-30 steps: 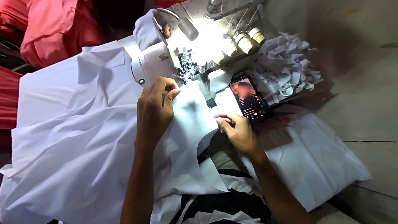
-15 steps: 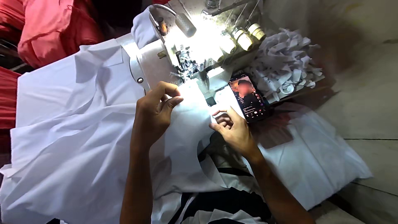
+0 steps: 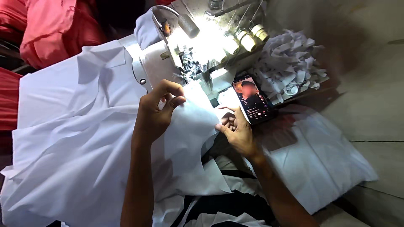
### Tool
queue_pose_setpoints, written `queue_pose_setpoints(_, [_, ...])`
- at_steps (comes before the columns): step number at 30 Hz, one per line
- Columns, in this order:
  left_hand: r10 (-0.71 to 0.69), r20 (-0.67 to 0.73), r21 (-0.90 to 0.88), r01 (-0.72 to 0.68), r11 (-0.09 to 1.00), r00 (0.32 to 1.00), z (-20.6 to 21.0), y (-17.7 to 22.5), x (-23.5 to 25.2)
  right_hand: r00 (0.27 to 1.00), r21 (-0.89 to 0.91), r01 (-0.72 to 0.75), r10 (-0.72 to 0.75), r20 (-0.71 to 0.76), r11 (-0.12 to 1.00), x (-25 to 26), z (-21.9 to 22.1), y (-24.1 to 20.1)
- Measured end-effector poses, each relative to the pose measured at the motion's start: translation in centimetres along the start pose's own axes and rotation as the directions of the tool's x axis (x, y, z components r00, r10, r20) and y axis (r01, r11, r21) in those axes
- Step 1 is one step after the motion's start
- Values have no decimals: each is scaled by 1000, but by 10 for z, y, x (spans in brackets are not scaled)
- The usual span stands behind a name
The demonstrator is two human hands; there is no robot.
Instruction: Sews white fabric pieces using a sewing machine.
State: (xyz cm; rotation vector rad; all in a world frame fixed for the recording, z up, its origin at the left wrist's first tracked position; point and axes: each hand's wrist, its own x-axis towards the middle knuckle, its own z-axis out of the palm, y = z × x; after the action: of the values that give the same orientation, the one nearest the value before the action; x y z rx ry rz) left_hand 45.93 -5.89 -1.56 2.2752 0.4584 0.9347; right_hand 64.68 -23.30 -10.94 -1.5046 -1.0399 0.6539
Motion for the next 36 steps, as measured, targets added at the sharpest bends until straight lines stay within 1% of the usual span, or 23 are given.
queue_pose_setpoints(5, [-49, 28, 151, 44, 988, 998, 3, -2, 3, 999, -37, 33, -32, 13, 999, 0, 0, 1])
queue_pose_setpoints(8, [-64, 19, 223, 58, 973, 998, 6, -5, 3, 998, -64, 54, -51, 40, 997, 0, -2, 3])
queue_pose_setpoints(10, [-75, 7, 265, 70, 962, 997, 7, -6, 4, 999, -74, 36, -35, 21, 997, -1, -1, 2])
queue_pose_setpoints(12, [-80, 12, 277, 73, 958, 997, 7, -4, 4, 1000, -33, 4, -4, -5, 999, -2, -1, 2])
queue_pose_setpoints(14, [-25, 51, 200, 14, 980, 998, 5, -4, 5, 1000, 26, -5, 5, -16, 1000, -3, -1, 3])
queue_pose_setpoints(17, [142, 118, -54, -136, 989, 983, -2, -6, 3, 1000, 10, 30, -30, -1, 999, -2, -2, 4])
queue_pose_setpoints(19, [183, 123, -177, -160, 971, 975, -4, -6, 2, 997, -21, 73, -72, 24, 997, -3, -3, 5])
queue_pose_setpoints(20, [184, 124, -195, -158, 968, 975, -4, -6, 2, 995, -23, 90, -89, 36, 996, -3, -3, 6])
queue_pose_setpoints(22, [160, 119, -138, -143, 980, 980, -4, -7, 3, 992, -39, 110, -108, 59, 993, -2, -4, 7])
queue_pose_setpoints(25, [72, 105, 58, -79, 995, 992, 0, -9, 7, 988, -104, 143, -135, 81, 984, -3, -6, 9])
queue_pose_setpoints(28, [1, 80, 224, -19, 974, 997, 6, -10, 7, 992, -136, 109, -98, 82, 985, -7, -8, 10])
queue_pose_setpoints(32, [-14, 73, 284, -7, 959, 997, 9, -9, 7, 999, -154, 27, -22, 36, 988, -14, -10, 9])
queue_pose_setpoints(36, [-14, 74, 311, -9, 950, 997, 8, -7, 7, 1000, -180, -17, 20, 11, 983, -15, -11, 5])
